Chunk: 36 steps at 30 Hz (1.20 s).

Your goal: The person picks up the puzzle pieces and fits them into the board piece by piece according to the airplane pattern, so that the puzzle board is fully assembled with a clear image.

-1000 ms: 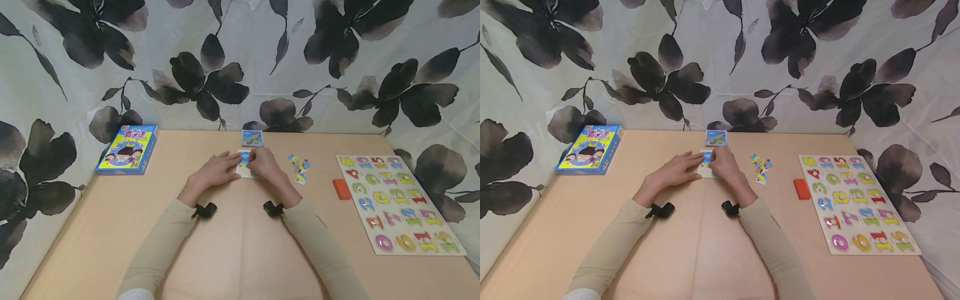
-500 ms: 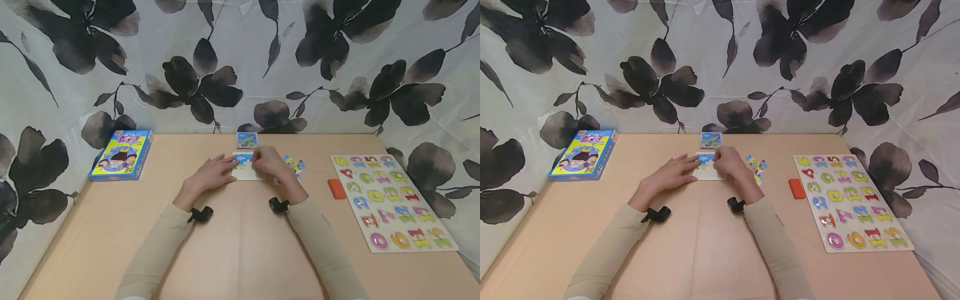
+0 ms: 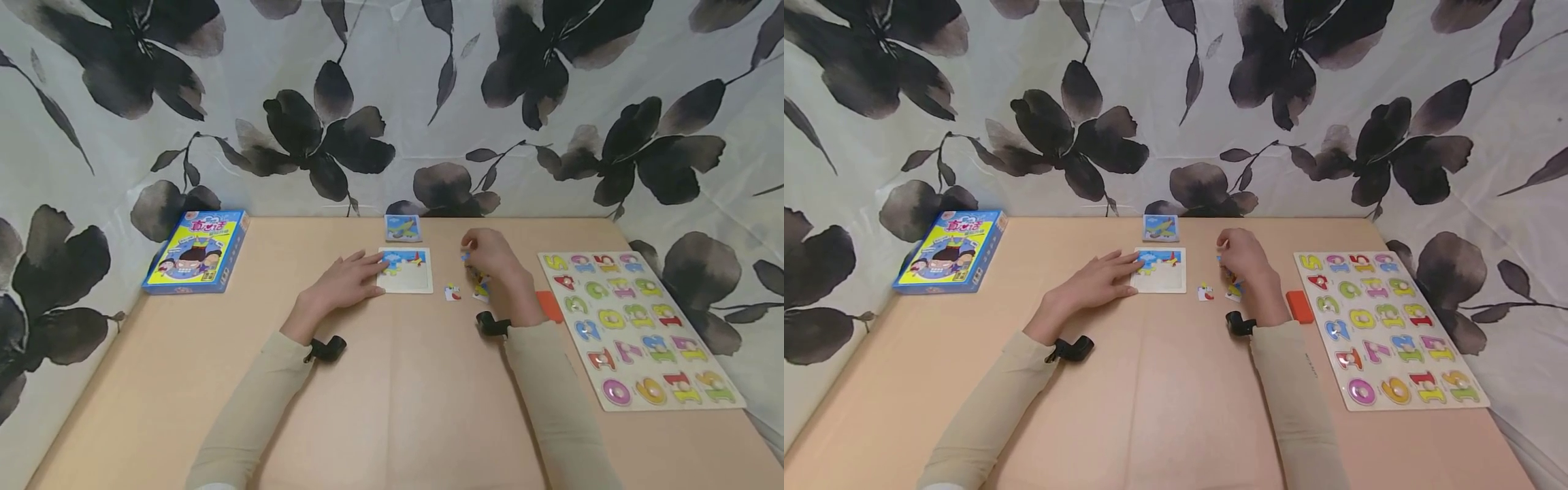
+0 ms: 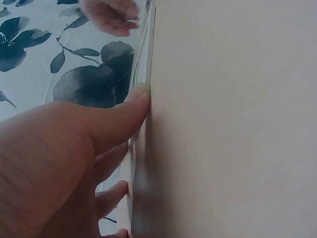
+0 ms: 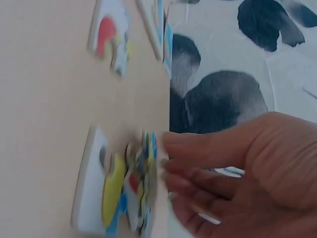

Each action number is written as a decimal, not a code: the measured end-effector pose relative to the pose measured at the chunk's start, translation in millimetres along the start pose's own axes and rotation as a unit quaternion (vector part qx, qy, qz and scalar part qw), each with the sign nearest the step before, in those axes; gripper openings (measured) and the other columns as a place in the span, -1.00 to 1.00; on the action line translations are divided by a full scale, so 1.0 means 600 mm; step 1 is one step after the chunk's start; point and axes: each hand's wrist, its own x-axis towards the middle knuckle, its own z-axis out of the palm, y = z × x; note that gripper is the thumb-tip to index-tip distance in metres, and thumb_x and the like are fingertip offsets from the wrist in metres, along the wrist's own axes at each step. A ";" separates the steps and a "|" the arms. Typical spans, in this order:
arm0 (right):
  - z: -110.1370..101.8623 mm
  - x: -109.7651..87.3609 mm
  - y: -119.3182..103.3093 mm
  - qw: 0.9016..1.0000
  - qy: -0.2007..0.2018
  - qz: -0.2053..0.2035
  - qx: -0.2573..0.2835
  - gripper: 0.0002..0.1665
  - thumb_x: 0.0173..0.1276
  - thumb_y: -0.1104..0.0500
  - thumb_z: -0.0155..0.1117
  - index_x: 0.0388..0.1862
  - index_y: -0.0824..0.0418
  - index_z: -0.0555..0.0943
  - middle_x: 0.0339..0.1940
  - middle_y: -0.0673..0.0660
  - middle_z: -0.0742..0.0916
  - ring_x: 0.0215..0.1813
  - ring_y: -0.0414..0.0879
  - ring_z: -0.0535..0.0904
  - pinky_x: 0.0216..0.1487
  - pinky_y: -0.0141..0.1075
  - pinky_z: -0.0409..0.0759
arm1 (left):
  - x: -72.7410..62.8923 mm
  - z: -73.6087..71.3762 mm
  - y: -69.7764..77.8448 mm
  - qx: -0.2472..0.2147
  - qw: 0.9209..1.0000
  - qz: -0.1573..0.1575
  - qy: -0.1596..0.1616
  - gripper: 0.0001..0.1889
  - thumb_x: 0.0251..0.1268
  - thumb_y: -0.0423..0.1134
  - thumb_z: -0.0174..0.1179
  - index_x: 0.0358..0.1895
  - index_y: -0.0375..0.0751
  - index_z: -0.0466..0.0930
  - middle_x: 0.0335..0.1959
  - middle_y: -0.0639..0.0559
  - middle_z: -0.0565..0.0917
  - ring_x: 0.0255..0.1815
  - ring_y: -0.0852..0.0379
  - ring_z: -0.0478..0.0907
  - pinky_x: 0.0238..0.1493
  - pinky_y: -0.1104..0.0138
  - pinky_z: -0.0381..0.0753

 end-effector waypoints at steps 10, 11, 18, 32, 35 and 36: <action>-0.006 -0.003 0.005 0.995 -0.066 0.069 0.006 -0.60 0.24 0.37 0.30 0.08 0.28 0.56 0.04 0.28 0.58 -0.08 0.11 0.52 -0.39 -0.35 0.58 | 0.004 -0.002 -0.005 -0.006 1.000 0.000 -0.001 -0.31 0.42 0.14 0.13 0.54 0.09 0.20 0.61 0.12 0.14 0.65 -0.21 -0.04 0.50 -0.34 -0.05; -0.007 -0.003 0.004 0.995 -0.066 0.074 0.009 -0.60 0.25 0.36 0.30 0.09 0.28 0.55 0.04 0.28 0.58 -0.11 0.11 0.54 -0.39 -0.36 0.58 | 0.004 -0.003 -0.004 -0.005 1.000 -0.002 -0.001 -0.31 0.42 0.14 0.13 0.54 0.10 0.20 0.61 0.12 0.14 0.65 -0.21 -0.04 0.50 -0.33 -0.05; -0.009 -0.009 0.006 0.993 -0.067 0.100 0.018 -0.74 0.24 0.29 0.37 -0.13 0.34 0.56 -0.17 0.24 0.58 -0.30 0.03 0.53 -0.39 -0.33 0.52 | 0.001 -0.002 -0.003 -0.007 1.000 -0.007 -0.007 -0.31 0.42 0.12 0.14 0.54 0.08 0.20 0.62 0.11 0.13 0.65 -0.21 -0.06 0.51 -0.33 -0.07; -0.001 -0.010 0.003 0.988 -0.066 0.131 0.046 -0.70 0.24 0.33 0.34 -0.05 0.27 0.54 -0.06 0.25 0.57 -0.16 0.10 0.52 -0.36 -0.31 0.57 | 0.004 0.003 -0.002 -0.007 1.000 -0.007 -0.004 -0.31 0.42 0.14 0.12 0.54 0.11 0.20 0.62 0.14 0.13 0.65 -0.18 -0.05 0.51 -0.32 -0.07; -0.002 -0.010 -0.001 0.986 -0.066 0.140 0.054 -0.60 0.25 0.33 0.33 0.07 0.27 0.51 0.03 0.27 0.56 -0.13 0.11 0.53 -0.31 -0.31 0.61 | 0.003 0.002 -0.003 -0.006 1.000 -0.008 -0.003 -0.31 0.42 0.15 0.12 0.54 0.11 0.19 0.62 0.15 0.13 0.66 -0.17 -0.05 0.52 -0.31 -0.06; -0.003 -0.011 -0.001 0.986 -0.066 0.143 0.053 -0.60 0.25 0.32 0.33 0.07 0.27 0.51 0.03 0.27 0.56 -0.13 0.11 0.53 -0.30 -0.31 0.60 | 0.003 0.002 -0.003 -0.006 1.000 -0.008 -0.003 -0.31 0.41 0.16 0.12 0.54 0.11 0.19 0.62 0.15 0.13 0.65 -0.18 -0.05 0.52 -0.31 -0.06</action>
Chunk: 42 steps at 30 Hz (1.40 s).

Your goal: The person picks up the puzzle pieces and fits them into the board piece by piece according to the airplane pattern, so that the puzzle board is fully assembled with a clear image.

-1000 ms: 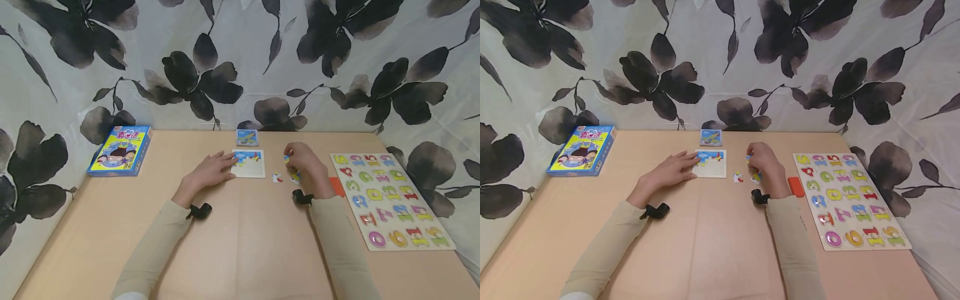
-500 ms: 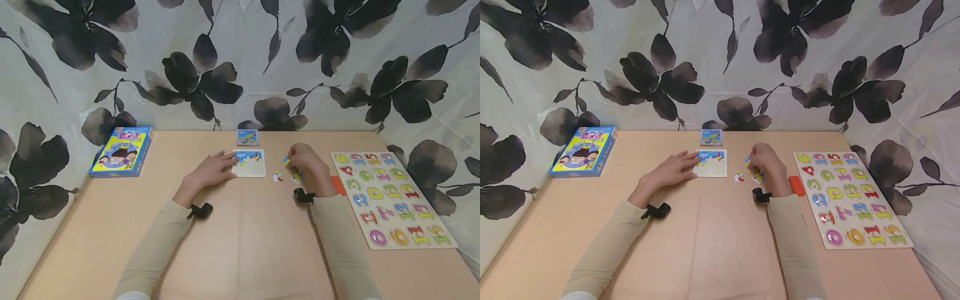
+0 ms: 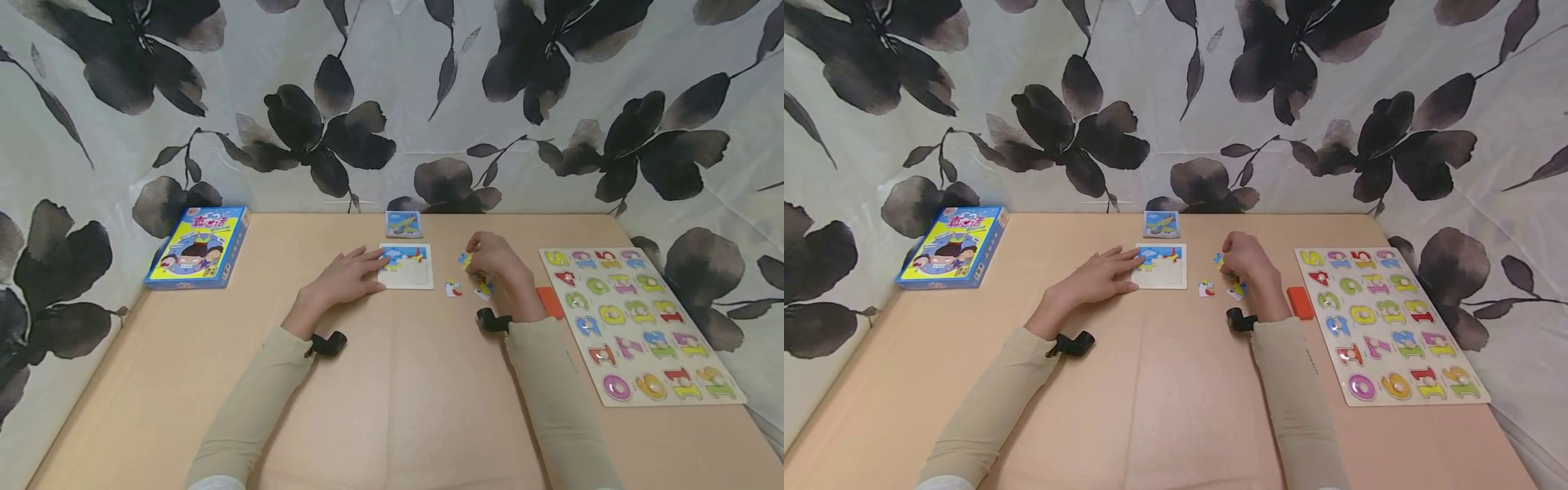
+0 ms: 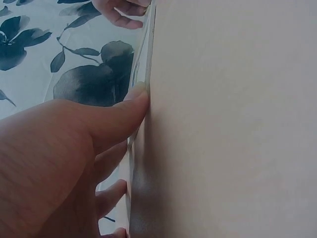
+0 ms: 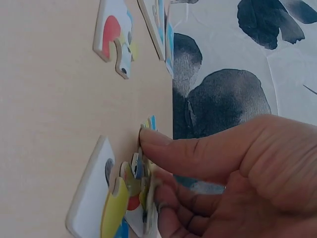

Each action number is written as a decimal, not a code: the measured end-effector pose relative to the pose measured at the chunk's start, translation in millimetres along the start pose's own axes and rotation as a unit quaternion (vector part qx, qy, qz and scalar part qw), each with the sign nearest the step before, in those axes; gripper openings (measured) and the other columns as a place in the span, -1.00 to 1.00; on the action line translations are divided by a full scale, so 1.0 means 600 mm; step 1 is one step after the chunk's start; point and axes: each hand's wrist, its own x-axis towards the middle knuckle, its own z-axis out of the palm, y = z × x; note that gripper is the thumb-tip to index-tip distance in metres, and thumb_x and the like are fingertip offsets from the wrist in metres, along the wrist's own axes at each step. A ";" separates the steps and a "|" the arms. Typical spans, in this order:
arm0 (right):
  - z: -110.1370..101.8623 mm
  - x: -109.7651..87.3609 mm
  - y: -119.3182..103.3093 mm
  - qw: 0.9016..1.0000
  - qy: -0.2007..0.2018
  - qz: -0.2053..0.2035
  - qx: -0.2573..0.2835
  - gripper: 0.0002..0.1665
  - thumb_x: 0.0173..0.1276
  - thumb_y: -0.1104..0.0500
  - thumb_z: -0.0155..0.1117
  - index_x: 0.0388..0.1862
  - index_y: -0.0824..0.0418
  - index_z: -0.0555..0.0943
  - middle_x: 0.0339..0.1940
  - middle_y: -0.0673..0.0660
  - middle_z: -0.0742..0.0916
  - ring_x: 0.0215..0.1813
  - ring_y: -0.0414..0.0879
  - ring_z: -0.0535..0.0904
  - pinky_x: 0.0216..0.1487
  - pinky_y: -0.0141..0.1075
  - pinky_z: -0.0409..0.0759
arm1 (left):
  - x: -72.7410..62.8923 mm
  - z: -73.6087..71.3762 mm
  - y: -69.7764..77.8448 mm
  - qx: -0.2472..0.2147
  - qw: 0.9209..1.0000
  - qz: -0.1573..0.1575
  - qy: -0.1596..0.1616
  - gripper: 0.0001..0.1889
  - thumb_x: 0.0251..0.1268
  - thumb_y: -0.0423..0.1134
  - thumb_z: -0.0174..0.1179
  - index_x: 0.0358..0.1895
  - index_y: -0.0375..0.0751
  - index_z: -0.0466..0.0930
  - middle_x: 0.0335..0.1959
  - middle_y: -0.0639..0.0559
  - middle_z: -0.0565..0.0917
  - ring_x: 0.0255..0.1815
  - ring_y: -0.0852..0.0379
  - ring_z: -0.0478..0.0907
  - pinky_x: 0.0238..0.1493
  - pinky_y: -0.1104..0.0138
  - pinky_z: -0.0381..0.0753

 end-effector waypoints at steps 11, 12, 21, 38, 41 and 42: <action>-0.003 0.001 0.003 0.999 0.019 -0.047 0.010 -0.76 0.23 0.34 0.35 -0.18 0.30 0.49 -0.25 0.22 0.53 -0.34 0.06 0.52 -0.42 -0.30 0.53 | 0.000 -0.001 0.001 -0.006 1.000 0.003 0.000 -0.31 0.42 0.14 0.13 0.54 0.09 0.20 0.61 0.13 0.14 0.65 -0.20 -0.04 0.51 -0.33 -0.06; -0.002 0.002 0.001 0.998 0.024 -0.059 0.010 -0.79 0.24 0.35 0.33 -0.20 0.30 0.48 -0.28 0.21 0.52 -0.37 0.05 0.51 -0.44 -0.31 0.51 | 0.000 -0.001 0.001 -0.007 1.000 0.003 0.000 -0.31 0.42 0.14 0.13 0.54 0.09 0.20 0.61 0.13 0.14 0.65 -0.20 -0.04 0.51 -0.33 -0.06; 0.026 0.005 -0.039 0.979 0.054 -0.188 0.051 -0.86 0.24 0.35 0.36 -0.32 0.30 0.54 -0.43 0.15 0.53 -0.38 -0.01 0.43 -0.40 -0.31 0.40 | -0.001 0.000 -0.003 -0.012 1.000 0.002 0.002 -0.31 0.42 0.14 0.12 0.55 0.12 0.18 0.62 0.14 0.13 0.66 -0.18 -0.06 0.51 -0.32 -0.08; 0.114 0.016 -0.094 0.969 0.040 -0.189 0.151 -0.91 0.24 0.35 0.39 -0.32 0.32 0.62 -0.47 0.16 0.64 -0.49 -0.05 0.66 -0.42 -0.36 0.65 | -0.001 -0.002 0.000 -0.009 1.000 0.003 -0.004 -0.32 0.42 0.15 0.12 0.54 0.11 0.20 0.62 0.12 0.13 0.65 -0.21 -0.05 0.50 -0.34 -0.06; 0.119 0.018 -0.095 0.970 0.033 -0.182 0.157 -0.91 0.25 0.35 0.39 -0.31 0.34 0.63 -0.47 0.16 0.65 -0.52 -0.10 0.67 -0.42 -0.37 0.66 | -0.002 -0.002 0.000 -0.007 1.000 0.005 -0.001 -0.32 0.42 0.14 0.12 0.54 0.10 0.21 0.61 0.12 0.14 0.65 -0.20 -0.04 0.49 -0.35 -0.05; 0.120 0.019 -0.096 0.970 0.030 -0.181 0.159 -0.91 0.26 0.35 0.38 -0.30 0.35 0.63 -0.47 0.16 0.66 -0.53 -0.11 0.67 -0.43 -0.37 0.66 | -0.002 -0.002 -0.001 -0.007 1.000 0.006 0.001 -0.32 0.42 0.14 0.13 0.54 0.09 0.21 0.61 0.11 0.14 0.65 -0.20 -0.04 0.49 -0.35 -0.05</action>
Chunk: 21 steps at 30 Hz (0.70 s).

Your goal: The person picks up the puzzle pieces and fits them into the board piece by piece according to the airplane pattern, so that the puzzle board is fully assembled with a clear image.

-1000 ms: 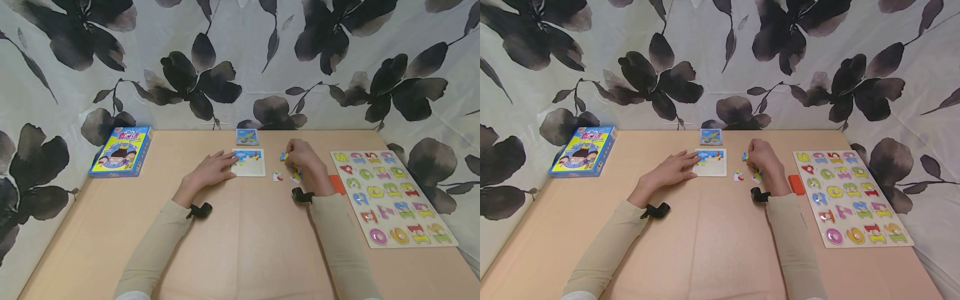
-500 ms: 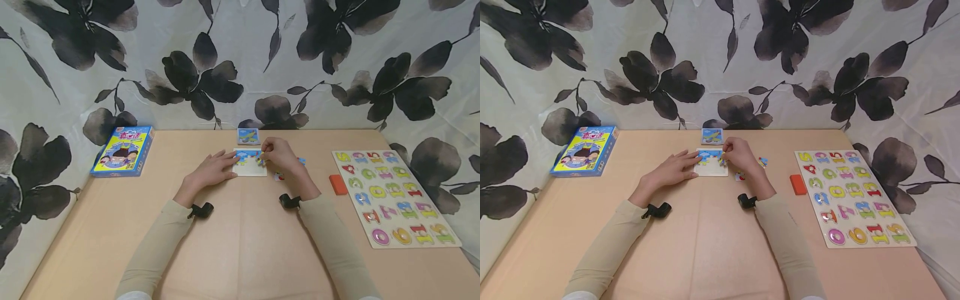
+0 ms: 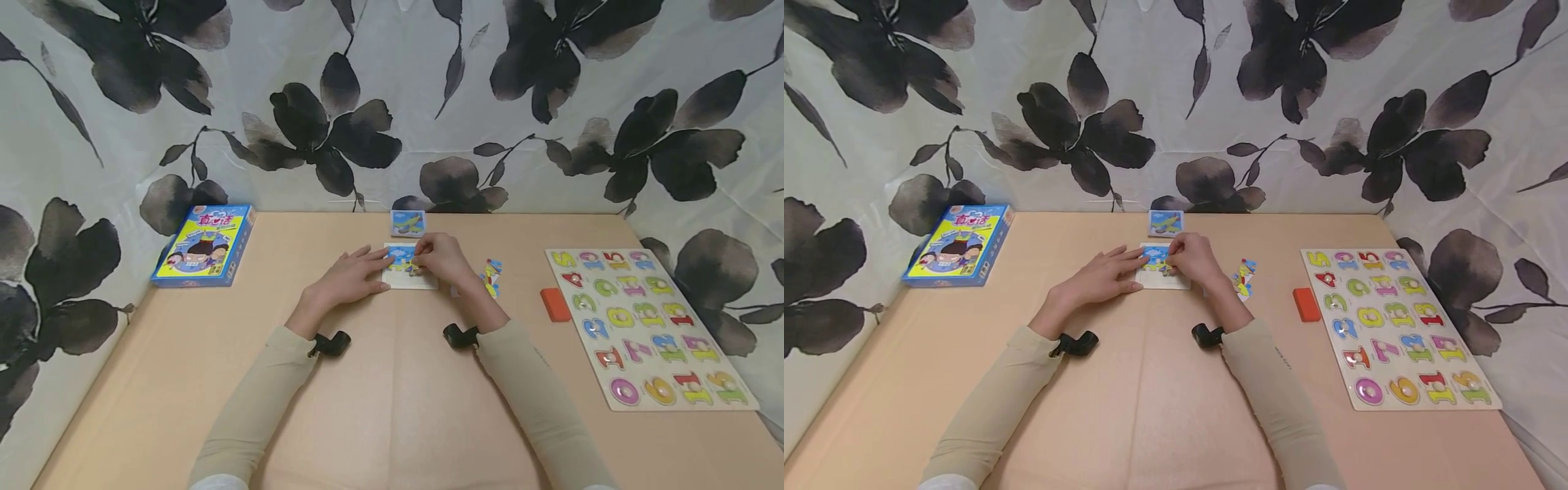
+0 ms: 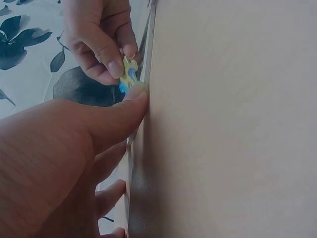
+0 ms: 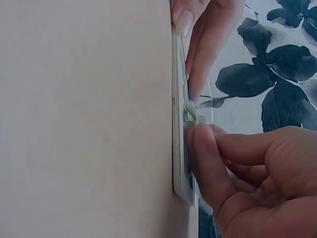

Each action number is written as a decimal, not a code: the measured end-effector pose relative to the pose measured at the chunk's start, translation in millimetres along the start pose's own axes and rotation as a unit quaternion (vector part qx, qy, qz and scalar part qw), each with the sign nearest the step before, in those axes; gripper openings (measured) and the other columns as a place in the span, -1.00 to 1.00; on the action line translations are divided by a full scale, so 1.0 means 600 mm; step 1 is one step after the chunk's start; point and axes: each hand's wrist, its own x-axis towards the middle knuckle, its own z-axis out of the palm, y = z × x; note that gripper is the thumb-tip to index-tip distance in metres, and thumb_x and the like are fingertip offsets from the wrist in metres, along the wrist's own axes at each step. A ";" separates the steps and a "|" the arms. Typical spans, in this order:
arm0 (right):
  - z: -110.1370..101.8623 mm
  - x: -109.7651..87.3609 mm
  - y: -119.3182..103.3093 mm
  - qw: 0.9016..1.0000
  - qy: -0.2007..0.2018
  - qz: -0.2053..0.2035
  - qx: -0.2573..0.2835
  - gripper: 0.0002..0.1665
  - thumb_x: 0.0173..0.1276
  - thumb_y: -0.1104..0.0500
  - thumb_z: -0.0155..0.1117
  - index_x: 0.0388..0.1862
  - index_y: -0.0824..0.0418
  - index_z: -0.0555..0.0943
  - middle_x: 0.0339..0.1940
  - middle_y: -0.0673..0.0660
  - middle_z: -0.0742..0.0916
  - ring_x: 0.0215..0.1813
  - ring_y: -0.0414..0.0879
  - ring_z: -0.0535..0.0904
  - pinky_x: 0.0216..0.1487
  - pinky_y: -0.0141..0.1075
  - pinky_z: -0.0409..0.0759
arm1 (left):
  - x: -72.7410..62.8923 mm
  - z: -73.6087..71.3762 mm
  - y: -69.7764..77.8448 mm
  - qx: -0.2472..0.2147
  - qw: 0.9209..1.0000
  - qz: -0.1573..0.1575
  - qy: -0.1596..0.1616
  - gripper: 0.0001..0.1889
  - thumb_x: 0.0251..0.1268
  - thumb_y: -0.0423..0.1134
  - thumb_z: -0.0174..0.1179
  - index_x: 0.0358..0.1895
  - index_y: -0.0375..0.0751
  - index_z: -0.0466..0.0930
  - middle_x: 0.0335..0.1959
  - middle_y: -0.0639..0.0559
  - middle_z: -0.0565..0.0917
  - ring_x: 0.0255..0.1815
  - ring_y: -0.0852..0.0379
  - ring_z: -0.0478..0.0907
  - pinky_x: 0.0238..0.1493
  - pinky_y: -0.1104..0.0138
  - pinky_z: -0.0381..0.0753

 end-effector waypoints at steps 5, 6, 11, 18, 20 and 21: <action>0.008 0.002 -0.001 1.000 -0.004 0.006 -0.002 -0.93 0.30 0.33 0.35 -0.30 0.35 0.65 -0.49 0.16 0.68 -0.56 -0.11 0.66 -0.45 -0.41 0.58 | -0.001 0.001 0.000 -0.003 1.000 0.000 0.003 -0.32 0.42 0.13 0.14 0.54 0.09 0.21 0.61 0.12 0.15 0.65 -0.20 -0.05 0.49 -0.36 -0.06; 0.009 0.002 -0.001 1.000 -0.003 0.008 -0.009 -0.93 0.31 0.32 0.35 -0.30 0.34 0.65 -0.50 0.15 0.67 -0.56 -0.12 0.64 -0.46 -0.41 0.56 | -0.001 0.002 -0.001 -0.004 1.000 0.000 0.003 -0.32 0.42 0.12 0.14 0.54 0.09 0.21 0.61 0.12 0.14 0.65 -0.20 -0.05 0.49 -0.36 -0.06; 0.015 0.002 -0.007 0.999 0.005 0.022 -0.047 -0.95 0.32 0.31 0.33 -0.32 0.30 0.64 -0.50 0.14 0.62 -0.57 -0.12 0.54 -0.51 -0.41 0.47 | 0.000 0.004 -0.001 -0.001 1.000 -0.001 0.001 -0.32 0.42 0.13 0.13 0.54 0.11 0.21 0.61 0.13 0.14 0.65 -0.19 -0.05 0.51 -0.33 -0.07; 0.019 0.005 -0.011 0.995 0.019 0.016 -0.096 -0.95 0.30 0.31 0.35 -0.34 0.29 0.64 -0.49 0.16 0.63 -0.53 -0.10 0.50 -0.51 -0.41 0.44 | 0.000 0.003 0.001 0.003 1.000 -0.002 0.001 -0.33 0.43 0.13 0.12 0.54 0.11 0.21 0.62 0.13 0.13 0.65 -0.20 -0.04 0.51 -0.32 -0.07; 0.019 0.006 -0.010 0.994 0.020 0.012 -0.107 -0.93 0.28 0.29 0.38 -0.34 0.29 0.65 -0.47 0.15 0.63 -0.46 -0.09 0.50 -0.48 -0.40 0.43 | -0.001 0.001 0.001 0.002 1.000 -0.004 0.001 -0.33 0.43 0.13 0.12 0.54 0.11 0.21 0.62 0.14 0.13 0.65 -0.20 -0.04 0.51 -0.32 -0.07; 0.018 0.007 -0.009 0.994 0.019 0.010 -0.108 -0.92 0.28 0.29 0.39 -0.34 0.29 0.65 -0.46 0.15 0.64 -0.44 -0.09 0.49 -0.46 -0.39 0.43 | -0.002 0.001 0.001 0.002 1.000 -0.004 0.001 -0.33 0.43 0.13 0.12 0.54 0.11 0.21 0.62 0.13 0.13 0.65 -0.20 -0.04 0.51 -0.32 -0.07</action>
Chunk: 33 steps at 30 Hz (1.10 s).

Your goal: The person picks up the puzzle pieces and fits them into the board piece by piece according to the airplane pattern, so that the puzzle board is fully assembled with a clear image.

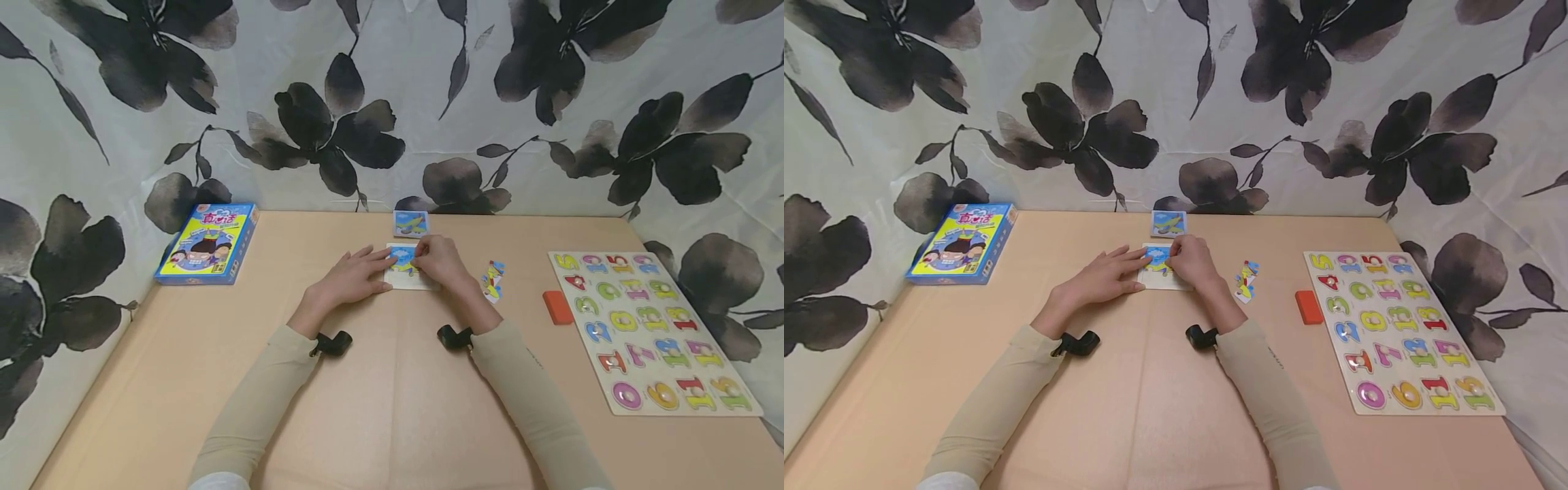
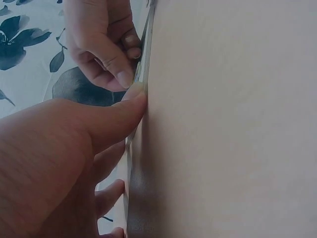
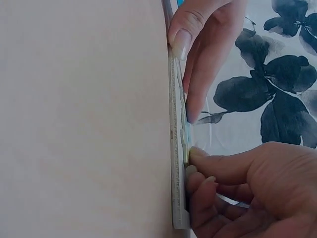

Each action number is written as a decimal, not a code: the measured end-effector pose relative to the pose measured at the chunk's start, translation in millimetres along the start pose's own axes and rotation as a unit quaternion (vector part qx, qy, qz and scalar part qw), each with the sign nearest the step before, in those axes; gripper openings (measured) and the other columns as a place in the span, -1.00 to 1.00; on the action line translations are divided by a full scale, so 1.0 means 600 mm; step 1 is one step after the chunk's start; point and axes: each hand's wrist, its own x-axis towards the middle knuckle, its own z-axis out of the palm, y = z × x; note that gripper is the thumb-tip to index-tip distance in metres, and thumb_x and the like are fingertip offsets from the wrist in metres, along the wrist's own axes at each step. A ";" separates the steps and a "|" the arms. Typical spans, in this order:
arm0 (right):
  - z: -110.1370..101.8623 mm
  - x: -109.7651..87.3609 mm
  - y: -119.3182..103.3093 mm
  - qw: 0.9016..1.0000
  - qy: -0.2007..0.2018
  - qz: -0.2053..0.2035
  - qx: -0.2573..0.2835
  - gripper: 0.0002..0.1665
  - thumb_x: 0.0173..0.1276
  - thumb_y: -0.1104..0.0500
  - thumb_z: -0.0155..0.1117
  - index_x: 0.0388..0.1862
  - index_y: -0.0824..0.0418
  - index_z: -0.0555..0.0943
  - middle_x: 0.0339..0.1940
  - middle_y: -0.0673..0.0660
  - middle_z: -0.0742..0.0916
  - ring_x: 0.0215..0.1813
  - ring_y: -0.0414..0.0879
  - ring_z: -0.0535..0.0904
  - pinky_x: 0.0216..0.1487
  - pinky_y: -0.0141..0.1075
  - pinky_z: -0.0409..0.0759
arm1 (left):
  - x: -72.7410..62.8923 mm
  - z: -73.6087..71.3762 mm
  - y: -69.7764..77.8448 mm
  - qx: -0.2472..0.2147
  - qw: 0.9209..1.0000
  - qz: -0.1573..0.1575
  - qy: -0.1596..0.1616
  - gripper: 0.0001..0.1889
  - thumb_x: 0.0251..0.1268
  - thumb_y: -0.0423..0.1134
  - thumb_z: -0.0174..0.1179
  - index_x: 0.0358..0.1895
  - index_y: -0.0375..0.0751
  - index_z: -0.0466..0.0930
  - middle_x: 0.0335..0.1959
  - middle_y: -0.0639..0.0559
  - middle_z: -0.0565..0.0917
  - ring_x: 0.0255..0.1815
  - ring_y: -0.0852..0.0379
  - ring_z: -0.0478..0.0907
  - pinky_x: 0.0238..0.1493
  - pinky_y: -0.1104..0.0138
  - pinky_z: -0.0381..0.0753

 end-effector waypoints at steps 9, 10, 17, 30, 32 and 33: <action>-0.006 0.004 0.013 0.999 -0.018 0.006 0.031 -0.90 0.27 0.26 0.38 -0.30 0.27 0.64 -0.45 0.14 0.61 -0.46 -0.09 0.50 -0.45 -0.39 0.47 | -0.002 0.002 -0.002 -0.006 1.000 -0.009 -0.002 -0.32 0.42 0.14 0.12 0.54 0.13 0.20 0.62 0.14 0.13 0.65 -0.18 -0.05 0.53 -0.30 -0.09; -0.005 0.004 0.013 0.999 -0.018 0.004 0.029 -0.91 0.26 0.26 0.38 -0.30 0.27 0.65 -0.46 0.13 0.61 -0.48 -0.10 0.50 -0.46 -0.39 0.46 | -0.002 0.002 -0.001 -0.006 1.000 -0.009 -0.003 -0.32 0.42 0.14 0.12 0.54 0.13 0.20 0.62 0.14 0.13 0.65 -0.18 -0.05 0.53 -0.30 -0.09; -0.004 0.002 0.010 0.999 -0.020 -0.029 -0.011 -0.90 0.28 0.30 0.33 -0.23 0.23 0.72 -0.42 0.14 0.67 -0.37 -0.07 0.50 -0.39 -0.36 0.44 | -0.001 0.002 -0.002 0.003 1.000 -0.002 -0.003 -0.32 0.42 0.14 0.12 0.54 0.13 0.20 0.62 0.15 0.13 0.65 -0.17 -0.05 0.52 -0.31 -0.06; -0.010 0.003 -0.002 0.993 -0.050 -0.060 -0.083 -0.86 0.31 0.21 0.35 -0.21 0.23 0.76 -0.30 0.15 0.74 -0.25 -0.03 0.54 -0.22 -0.27 0.49 | 0.001 0.001 -0.003 0.000 1.000 0.002 0.002 -0.33 0.43 0.13 0.13 0.54 0.11 0.21 0.61 0.14 0.14 0.65 -0.17 -0.04 0.51 -0.33 -0.05; -0.010 0.002 -0.002 0.992 -0.055 -0.063 -0.089 -0.86 0.30 0.18 0.38 -0.22 0.22 0.74 -0.33 0.14 0.73 -0.26 -0.03 0.54 -0.24 -0.27 0.47 | 0.002 0.000 -0.003 0.001 1.000 0.002 0.002 -0.33 0.42 0.13 0.13 0.54 0.11 0.21 0.61 0.14 0.14 0.65 -0.17 -0.03 0.50 -0.33 -0.05; -0.011 0.002 -0.004 0.992 -0.057 -0.067 -0.094 -0.86 0.30 0.17 0.38 -0.23 0.21 0.74 -0.33 0.14 0.73 -0.27 -0.02 0.54 -0.24 -0.27 0.47 | 0.002 0.000 -0.003 0.001 1.000 0.002 0.002 -0.33 0.42 0.13 0.13 0.54 0.11 0.21 0.61 0.14 0.14 0.65 -0.17 -0.03 0.50 -0.33 -0.05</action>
